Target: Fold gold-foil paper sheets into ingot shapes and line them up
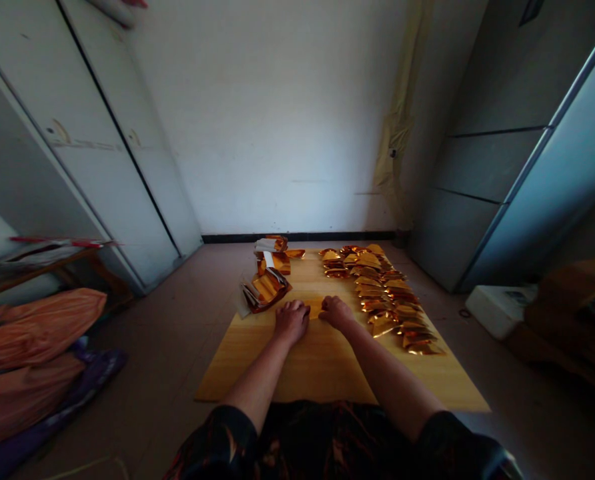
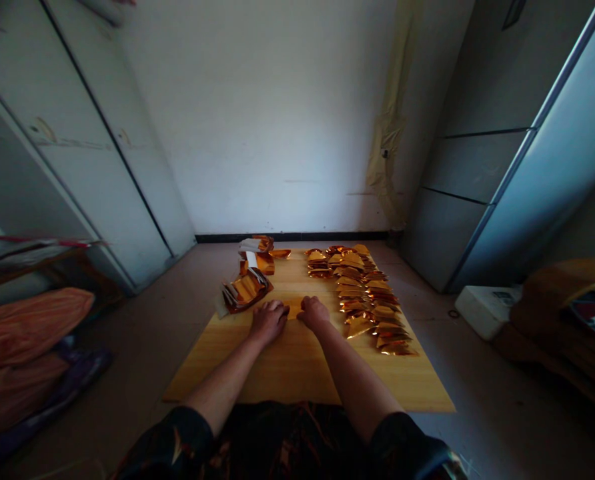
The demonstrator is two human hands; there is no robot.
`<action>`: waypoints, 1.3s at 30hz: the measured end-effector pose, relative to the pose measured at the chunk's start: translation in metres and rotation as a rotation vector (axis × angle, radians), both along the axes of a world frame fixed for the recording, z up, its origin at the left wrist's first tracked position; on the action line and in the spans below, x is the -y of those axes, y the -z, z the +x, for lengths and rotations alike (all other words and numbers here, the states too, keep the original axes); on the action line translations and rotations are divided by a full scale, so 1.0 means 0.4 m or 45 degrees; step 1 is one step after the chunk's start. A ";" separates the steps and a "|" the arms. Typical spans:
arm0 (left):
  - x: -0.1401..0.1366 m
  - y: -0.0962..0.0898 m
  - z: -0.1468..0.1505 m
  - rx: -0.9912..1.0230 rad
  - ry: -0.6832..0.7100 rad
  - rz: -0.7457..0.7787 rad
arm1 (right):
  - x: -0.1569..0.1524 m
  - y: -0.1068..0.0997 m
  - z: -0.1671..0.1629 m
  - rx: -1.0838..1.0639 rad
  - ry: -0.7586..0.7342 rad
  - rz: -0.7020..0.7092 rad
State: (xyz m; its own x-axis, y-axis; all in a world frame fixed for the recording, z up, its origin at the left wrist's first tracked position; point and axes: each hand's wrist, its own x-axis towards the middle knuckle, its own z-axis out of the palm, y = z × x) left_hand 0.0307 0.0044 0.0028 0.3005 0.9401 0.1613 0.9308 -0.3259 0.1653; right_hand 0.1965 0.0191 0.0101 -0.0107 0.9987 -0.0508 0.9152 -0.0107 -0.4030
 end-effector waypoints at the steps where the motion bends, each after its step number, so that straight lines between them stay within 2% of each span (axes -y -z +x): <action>1: -0.001 0.001 -0.001 0.003 0.003 0.002 | 0.000 0.000 0.001 0.000 -0.005 0.001; 18: 0.006 -0.007 -0.010 0.001 0.053 -0.030 | 0.002 -0.004 0.010 0.037 -0.051 0.038; 26: 0.001 0.006 -0.013 0.022 0.061 -0.020 | 0.013 -0.008 0.011 0.066 -0.074 0.058; 39: -0.006 0.013 -0.016 0.114 0.081 0.022 | 0.042 -0.018 0.024 0.089 -0.237 0.128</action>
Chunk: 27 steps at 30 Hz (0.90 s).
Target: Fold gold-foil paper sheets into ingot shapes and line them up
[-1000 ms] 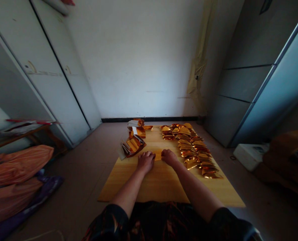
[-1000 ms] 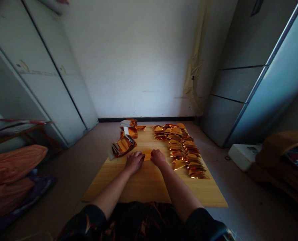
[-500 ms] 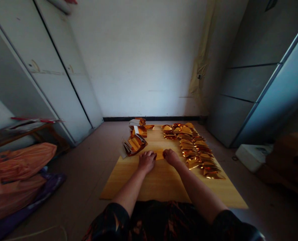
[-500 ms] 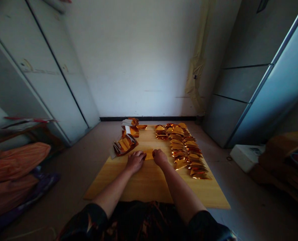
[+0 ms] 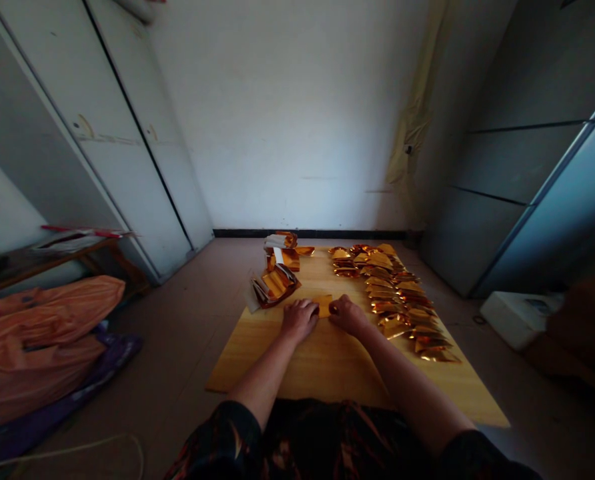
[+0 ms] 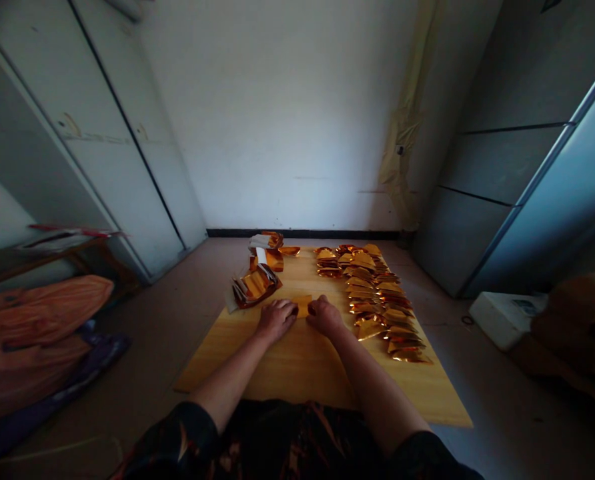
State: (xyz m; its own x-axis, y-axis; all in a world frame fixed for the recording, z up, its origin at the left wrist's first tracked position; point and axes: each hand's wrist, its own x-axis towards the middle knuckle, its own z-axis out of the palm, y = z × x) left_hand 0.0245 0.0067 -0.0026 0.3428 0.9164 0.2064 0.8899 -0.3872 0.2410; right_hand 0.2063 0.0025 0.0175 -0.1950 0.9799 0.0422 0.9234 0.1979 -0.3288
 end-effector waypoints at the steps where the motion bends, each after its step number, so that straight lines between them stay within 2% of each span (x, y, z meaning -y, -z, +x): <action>1: -0.001 0.001 -0.001 0.012 0.004 0.002 | 0.001 -0.002 0.001 0.012 -0.019 0.002; 6: -0.006 -0.001 -0.007 0.063 0.014 -0.008 | -0.008 -0.001 0.014 0.028 -0.102 -0.024; 14: -0.012 0.009 -0.003 0.048 0.038 0.084 | -0.020 0.018 0.019 0.015 -0.088 0.012; 16: -0.012 0.012 -0.002 0.061 0.039 0.105 | -0.016 0.020 0.017 0.007 -0.087 0.061; 18: -0.011 0.013 -0.003 0.075 0.056 0.117 | -0.014 0.024 0.018 -0.023 -0.108 0.183; 21: -0.004 0.012 -0.005 0.111 0.099 0.119 | -0.016 0.032 0.022 -0.086 -0.232 0.319; 23: 0.003 0.008 -0.007 0.151 0.121 0.107 | -0.019 0.037 0.025 -0.136 -0.284 0.288; 27: 0.005 0.000 -0.011 0.223 0.064 0.016 | -0.023 0.036 0.027 -0.248 -0.175 0.160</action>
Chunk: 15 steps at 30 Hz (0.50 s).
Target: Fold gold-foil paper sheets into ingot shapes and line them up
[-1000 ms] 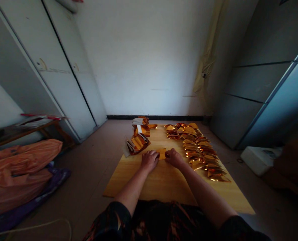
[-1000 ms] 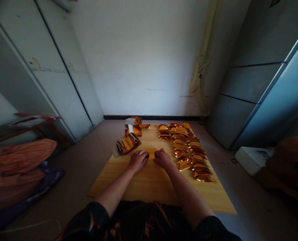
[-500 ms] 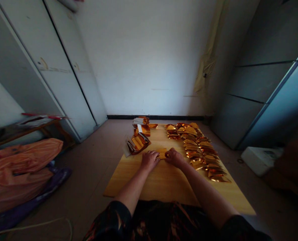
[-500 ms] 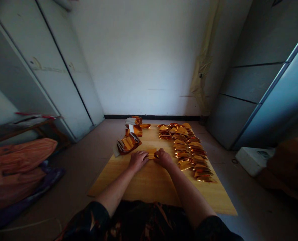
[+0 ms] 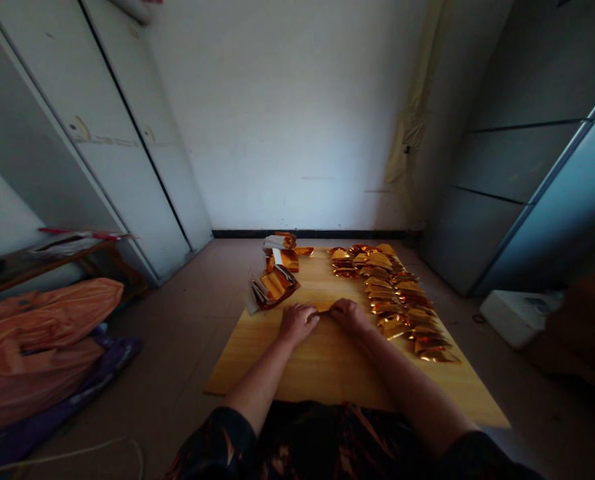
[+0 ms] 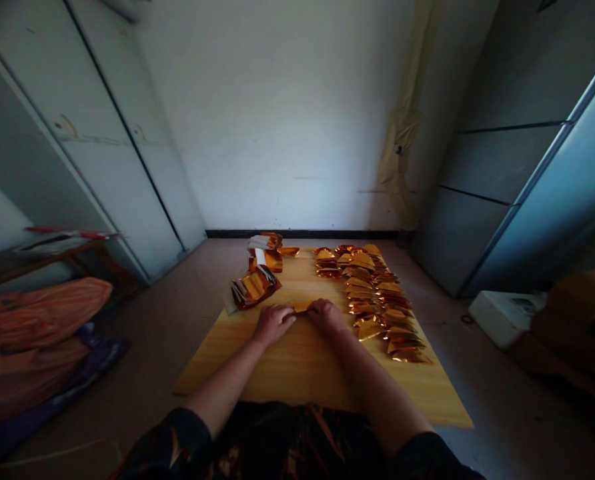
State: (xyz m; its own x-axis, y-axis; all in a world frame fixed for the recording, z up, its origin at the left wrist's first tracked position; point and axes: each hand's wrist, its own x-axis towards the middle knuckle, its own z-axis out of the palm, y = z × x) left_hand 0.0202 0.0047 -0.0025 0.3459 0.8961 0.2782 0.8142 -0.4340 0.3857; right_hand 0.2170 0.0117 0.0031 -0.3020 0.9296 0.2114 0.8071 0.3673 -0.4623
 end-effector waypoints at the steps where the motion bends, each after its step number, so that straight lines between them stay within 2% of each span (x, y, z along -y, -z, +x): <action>1: -0.003 -0.002 0.000 0.019 -0.036 -0.037 | 0.000 -0.003 -0.001 -0.009 0.032 -0.040; 8: -0.032 -0.011 0.026 0.159 -0.284 -0.162 | -0.005 -0.038 -0.030 0.139 0.304 -0.229; 15: -0.048 -0.014 0.051 0.021 -0.405 -0.157 | -0.034 -0.044 -0.042 0.250 0.349 -0.274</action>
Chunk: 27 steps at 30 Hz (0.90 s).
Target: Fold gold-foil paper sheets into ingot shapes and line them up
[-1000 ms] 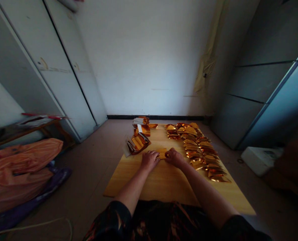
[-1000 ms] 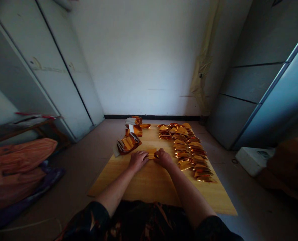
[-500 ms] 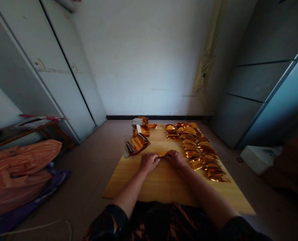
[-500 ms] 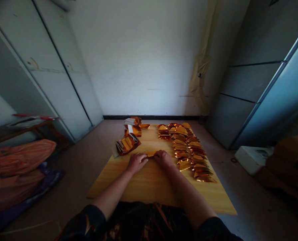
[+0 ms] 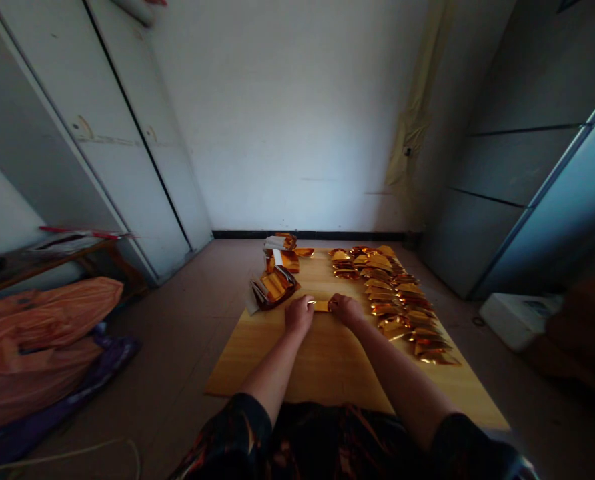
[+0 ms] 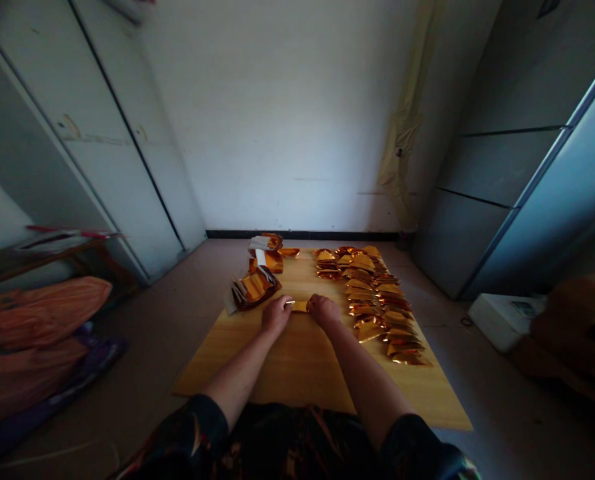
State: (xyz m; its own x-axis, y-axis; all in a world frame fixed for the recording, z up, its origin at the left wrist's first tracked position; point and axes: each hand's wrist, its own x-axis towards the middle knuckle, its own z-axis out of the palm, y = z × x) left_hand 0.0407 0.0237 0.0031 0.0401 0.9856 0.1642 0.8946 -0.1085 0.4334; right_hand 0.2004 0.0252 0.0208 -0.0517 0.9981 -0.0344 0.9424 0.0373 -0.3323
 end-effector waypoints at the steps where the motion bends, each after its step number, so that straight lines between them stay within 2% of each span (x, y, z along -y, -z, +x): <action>1: -0.002 0.001 0.001 -0.013 -0.002 0.005 | -0.003 0.000 0.000 0.011 0.003 -0.008; 17: -0.022 0.006 0.006 -0.258 -0.020 -0.034 | -0.036 0.012 0.007 0.030 0.079 -0.034; 27: -0.014 0.000 0.015 -0.323 -0.031 0.000 | -0.035 -0.003 0.000 0.025 0.105 -0.054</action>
